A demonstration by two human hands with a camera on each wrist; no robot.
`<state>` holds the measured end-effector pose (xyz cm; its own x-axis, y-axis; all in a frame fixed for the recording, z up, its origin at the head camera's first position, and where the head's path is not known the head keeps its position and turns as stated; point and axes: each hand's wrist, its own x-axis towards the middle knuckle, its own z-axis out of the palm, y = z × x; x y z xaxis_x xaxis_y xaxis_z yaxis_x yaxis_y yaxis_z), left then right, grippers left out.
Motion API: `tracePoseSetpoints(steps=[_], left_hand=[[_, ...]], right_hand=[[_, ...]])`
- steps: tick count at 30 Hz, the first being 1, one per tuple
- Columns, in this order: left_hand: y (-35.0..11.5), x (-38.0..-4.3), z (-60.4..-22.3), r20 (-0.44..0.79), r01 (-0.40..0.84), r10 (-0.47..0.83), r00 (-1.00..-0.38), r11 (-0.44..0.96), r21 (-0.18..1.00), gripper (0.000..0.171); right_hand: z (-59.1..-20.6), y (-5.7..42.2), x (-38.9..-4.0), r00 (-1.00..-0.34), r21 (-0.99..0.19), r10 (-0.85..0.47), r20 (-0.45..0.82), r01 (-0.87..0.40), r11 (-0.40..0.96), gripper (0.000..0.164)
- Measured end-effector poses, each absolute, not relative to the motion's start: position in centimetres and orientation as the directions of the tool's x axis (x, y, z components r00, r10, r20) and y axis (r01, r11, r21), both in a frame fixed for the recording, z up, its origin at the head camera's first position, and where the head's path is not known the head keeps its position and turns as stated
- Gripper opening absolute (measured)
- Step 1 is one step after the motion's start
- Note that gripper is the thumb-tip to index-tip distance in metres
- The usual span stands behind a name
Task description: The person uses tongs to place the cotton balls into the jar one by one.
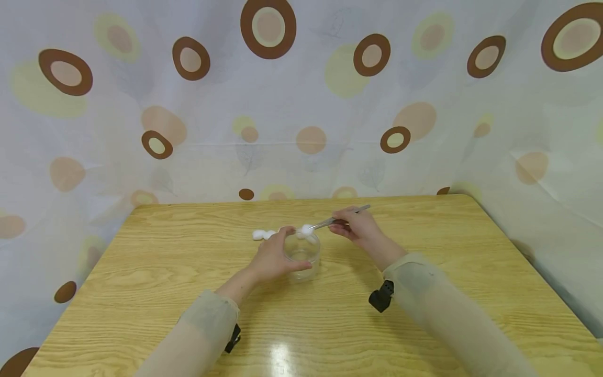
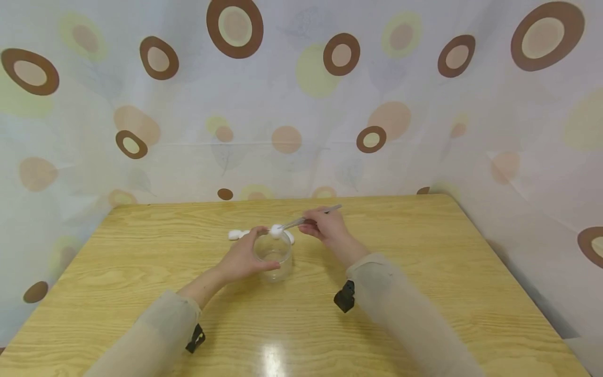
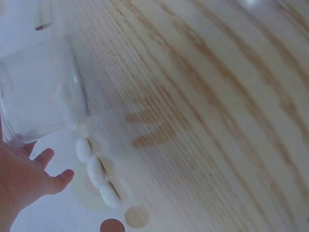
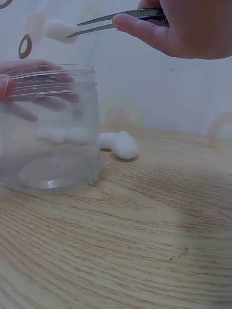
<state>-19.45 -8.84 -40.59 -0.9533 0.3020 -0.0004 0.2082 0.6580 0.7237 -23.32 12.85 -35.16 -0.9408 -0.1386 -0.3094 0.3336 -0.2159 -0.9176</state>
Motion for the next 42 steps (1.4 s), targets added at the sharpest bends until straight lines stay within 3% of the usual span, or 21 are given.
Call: tracePoseSetpoints(steps=[13,26,42], left_hand=[[-8.7,-19.6,-40.7,-0.003,0.208,0.301,-0.954,0.666,0.716,0.092],[-8.8,-19.6,-40.7,0.005,0.214,0.296,-0.955,0.681,0.701,0.093],[-9.1,-19.5,-40.7,-0.019,0.192,0.297,-0.955,0.665,0.722,0.094]], right_hand=[[-35.4,12.0,-23.0,-0.949,-0.942,-0.164,-0.270,0.296,-0.159,0.017],[-35.1,12.1,-23.0,-0.956,-0.960,-0.154,-0.250,0.266,-0.089,0.014],[-34.9,13.0,-23.8,-0.958,-0.940,-0.074,-0.276,0.285,-0.189,0.010]])
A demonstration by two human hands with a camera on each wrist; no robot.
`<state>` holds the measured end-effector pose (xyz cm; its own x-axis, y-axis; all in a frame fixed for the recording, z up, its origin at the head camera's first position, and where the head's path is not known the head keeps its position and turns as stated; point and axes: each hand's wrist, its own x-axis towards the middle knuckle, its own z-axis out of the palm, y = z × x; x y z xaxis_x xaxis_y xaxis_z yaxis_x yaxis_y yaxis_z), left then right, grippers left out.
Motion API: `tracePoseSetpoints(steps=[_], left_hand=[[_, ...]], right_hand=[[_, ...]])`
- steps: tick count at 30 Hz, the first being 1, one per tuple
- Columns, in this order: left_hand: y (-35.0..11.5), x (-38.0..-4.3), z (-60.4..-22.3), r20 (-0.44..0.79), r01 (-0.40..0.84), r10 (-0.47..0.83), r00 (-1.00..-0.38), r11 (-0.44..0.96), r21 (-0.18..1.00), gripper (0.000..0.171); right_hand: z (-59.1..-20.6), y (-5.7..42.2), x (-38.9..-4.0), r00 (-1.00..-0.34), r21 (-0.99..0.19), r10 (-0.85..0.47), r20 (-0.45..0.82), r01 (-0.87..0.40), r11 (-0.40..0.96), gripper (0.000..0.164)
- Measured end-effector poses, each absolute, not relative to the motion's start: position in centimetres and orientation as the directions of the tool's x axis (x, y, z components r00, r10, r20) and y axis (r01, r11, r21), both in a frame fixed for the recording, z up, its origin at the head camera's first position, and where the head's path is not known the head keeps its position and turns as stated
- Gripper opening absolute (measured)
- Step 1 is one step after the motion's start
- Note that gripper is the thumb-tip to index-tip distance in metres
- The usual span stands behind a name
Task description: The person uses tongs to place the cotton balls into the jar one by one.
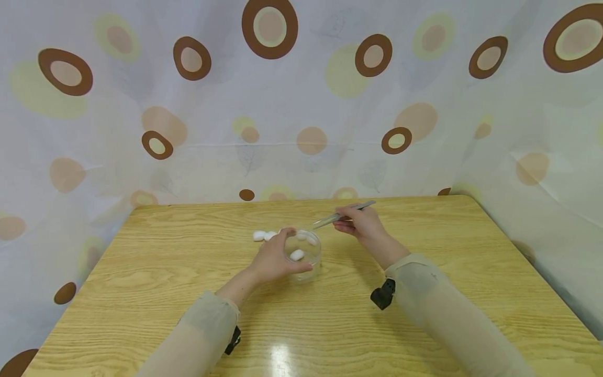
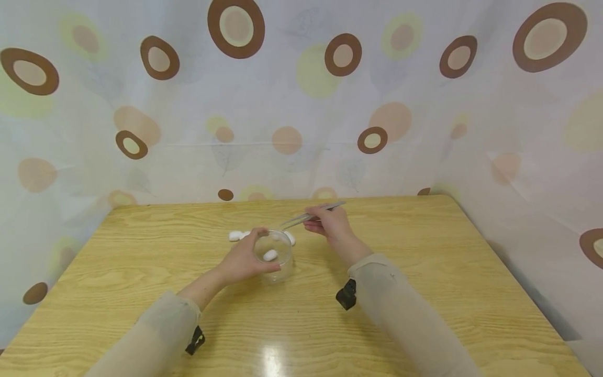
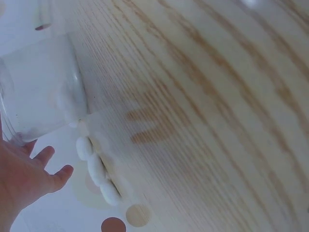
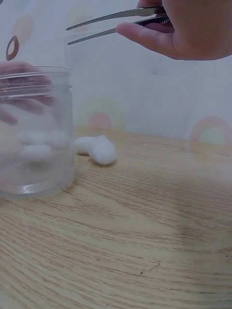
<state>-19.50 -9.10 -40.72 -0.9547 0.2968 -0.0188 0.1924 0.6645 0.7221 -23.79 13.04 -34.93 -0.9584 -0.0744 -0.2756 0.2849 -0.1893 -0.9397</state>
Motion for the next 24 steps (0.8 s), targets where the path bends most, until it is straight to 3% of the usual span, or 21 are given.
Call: tracePoseSetpoints(steps=[5,10,24], left_hand=[[-9.3,-19.3,-40.7,-0.014,0.197,0.295,-0.955,0.672,0.714,0.095],[-9.6,-19.1,-40.7,-0.013,0.193,0.292,-0.956,0.664,0.722,0.095],[-10.3,-18.9,-40.5,-0.016,0.192,0.294,-0.956,0.665,0.722,0.097]], right_hand=[[-35.4,13.6,-24.5,-0.952,-0.915,-0.040,-0.304,0.304,-0.265,0.009],[-36.2,13.9,-25.1,-0.949,-0.919,-0.013,-0.315,0.308,-0.247,0.005],[-39.1,13.9,-26.6,-0.963,-0.966,0.075,-0.258,0.260,0.005,0.019]])
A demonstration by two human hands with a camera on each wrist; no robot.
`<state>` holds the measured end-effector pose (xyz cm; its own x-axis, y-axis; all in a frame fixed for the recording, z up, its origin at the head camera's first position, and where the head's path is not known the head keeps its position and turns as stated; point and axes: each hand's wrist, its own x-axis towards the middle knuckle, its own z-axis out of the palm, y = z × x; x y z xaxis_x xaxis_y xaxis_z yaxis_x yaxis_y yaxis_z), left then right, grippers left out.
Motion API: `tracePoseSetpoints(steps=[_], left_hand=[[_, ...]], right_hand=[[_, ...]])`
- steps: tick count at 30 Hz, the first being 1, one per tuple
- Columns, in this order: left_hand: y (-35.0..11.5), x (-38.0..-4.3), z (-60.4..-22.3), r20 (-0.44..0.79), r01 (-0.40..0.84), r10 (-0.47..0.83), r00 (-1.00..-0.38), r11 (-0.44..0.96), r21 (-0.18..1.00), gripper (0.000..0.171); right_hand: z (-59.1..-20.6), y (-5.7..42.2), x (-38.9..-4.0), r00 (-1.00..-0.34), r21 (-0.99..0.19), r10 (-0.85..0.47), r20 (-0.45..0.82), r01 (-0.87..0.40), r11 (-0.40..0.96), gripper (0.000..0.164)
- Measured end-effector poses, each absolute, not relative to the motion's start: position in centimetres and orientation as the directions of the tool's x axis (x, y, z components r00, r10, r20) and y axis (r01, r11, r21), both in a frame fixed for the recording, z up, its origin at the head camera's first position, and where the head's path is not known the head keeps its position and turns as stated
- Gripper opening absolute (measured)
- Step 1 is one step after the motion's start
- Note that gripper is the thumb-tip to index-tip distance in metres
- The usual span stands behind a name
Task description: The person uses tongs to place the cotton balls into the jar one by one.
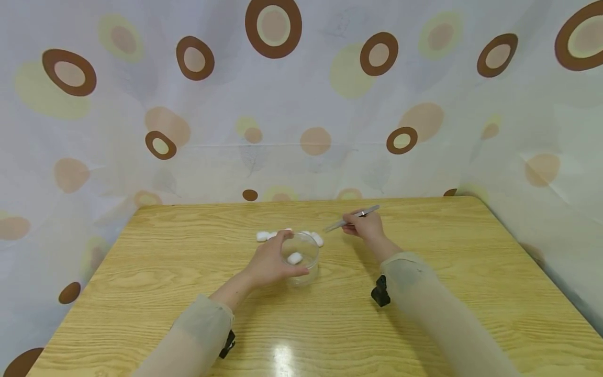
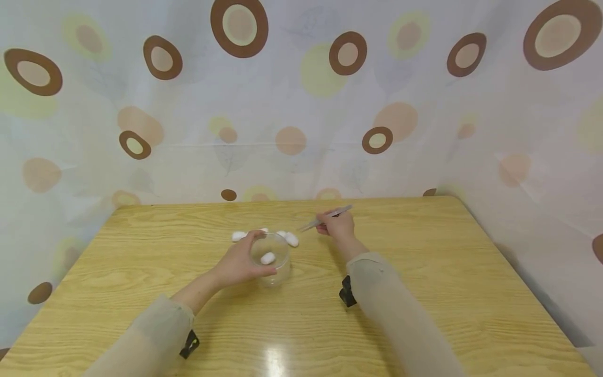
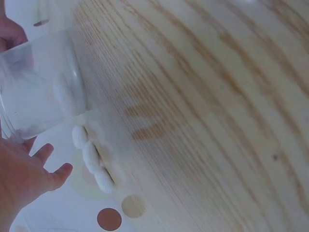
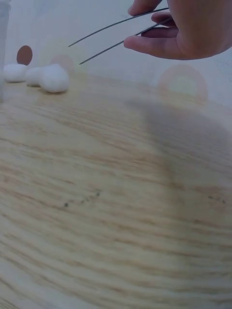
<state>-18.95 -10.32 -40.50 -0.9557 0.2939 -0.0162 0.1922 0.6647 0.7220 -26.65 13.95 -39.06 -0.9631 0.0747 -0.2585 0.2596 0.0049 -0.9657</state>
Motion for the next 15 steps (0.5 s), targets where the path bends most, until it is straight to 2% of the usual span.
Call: tracePoseSetpoints(steps=[6,15], left_hand=[[-10.4,-19.1,-40.7,-0.014,0.194,0.294,-0.956,0.664,0.722,0.098],[-10.5,-19.1,-40.6,-0.014,0.194,0.293,-0.956,0.668,0.719,0.094]], right_hand=[[-39.8,13.2,-27.2,-0.968,-0.965,0.102,-0.231,0.241,0.107,0.026],[-40.4,12.2,-27.4,-0.968,-0.951,0.108,-0.225,0.242,0.194,0.023]])
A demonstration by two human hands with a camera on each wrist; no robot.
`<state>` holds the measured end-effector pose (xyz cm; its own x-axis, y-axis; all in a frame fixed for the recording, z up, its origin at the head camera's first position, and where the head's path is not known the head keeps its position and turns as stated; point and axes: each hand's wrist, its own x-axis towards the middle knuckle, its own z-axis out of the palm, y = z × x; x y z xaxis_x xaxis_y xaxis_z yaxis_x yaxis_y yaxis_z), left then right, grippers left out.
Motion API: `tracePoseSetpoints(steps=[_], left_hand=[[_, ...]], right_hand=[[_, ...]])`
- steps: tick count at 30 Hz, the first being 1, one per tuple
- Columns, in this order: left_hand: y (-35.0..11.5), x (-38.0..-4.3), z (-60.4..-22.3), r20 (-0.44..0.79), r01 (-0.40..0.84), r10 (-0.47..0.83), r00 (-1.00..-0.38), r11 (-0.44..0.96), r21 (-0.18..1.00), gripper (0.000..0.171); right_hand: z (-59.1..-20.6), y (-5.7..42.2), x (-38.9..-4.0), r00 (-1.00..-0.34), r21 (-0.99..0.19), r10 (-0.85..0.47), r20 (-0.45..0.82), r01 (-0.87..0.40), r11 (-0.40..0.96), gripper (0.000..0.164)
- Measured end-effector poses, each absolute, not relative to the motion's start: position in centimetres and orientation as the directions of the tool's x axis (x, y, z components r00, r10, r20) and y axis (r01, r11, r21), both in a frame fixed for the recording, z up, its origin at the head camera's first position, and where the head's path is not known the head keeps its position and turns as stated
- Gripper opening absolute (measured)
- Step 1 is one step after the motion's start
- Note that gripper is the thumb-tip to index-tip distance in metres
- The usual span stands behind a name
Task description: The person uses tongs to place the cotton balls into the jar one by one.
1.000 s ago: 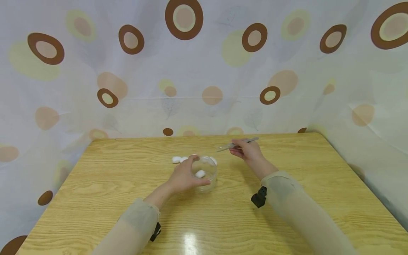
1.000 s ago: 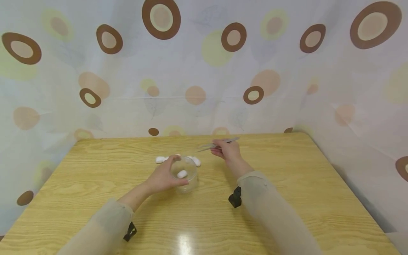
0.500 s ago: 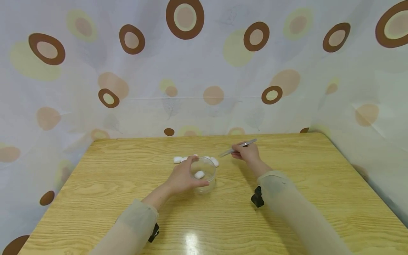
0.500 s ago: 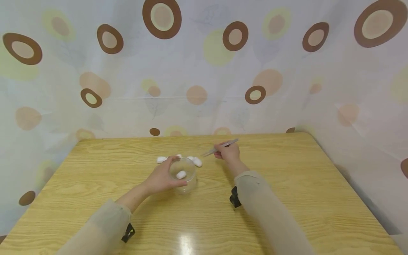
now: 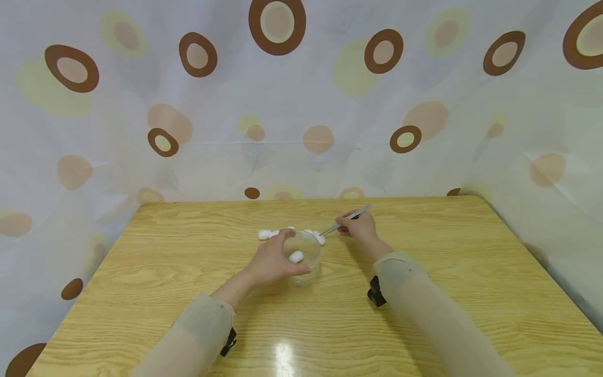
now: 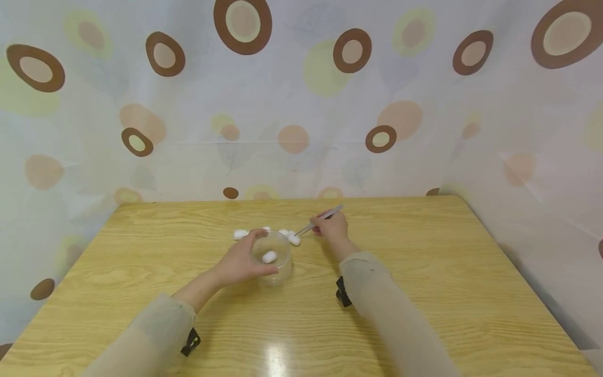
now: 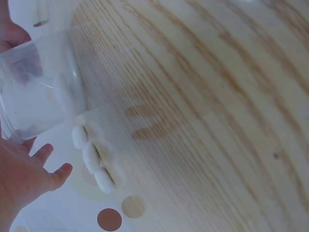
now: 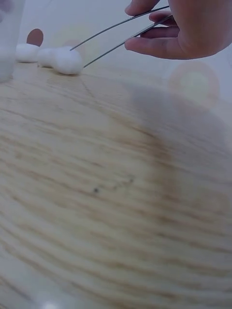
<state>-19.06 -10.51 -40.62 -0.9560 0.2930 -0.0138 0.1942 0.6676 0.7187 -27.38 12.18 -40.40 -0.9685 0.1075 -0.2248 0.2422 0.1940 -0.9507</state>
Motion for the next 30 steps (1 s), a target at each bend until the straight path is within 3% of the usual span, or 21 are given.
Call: tracePoseSetpoints(steps=[13,30], left_hand=[[-10.3,-19.1,-40.6,-0.023,0.187,0.288,-0.957,0.679,0.709,0.094],[-10.4,-19.0,-40.6,-0.019,0.191,0.287,-0.958,0.683,0.705,0.093]], right_hand=[[-40.4,11.4,-26.9,-0.980,-0.950,0.101,-0.171,0.191,0.249,0.013],[-40.4,13.4,-26.8,-0.956,-0.956,0.038,-0.292,0.292,-0.012,0.008]])
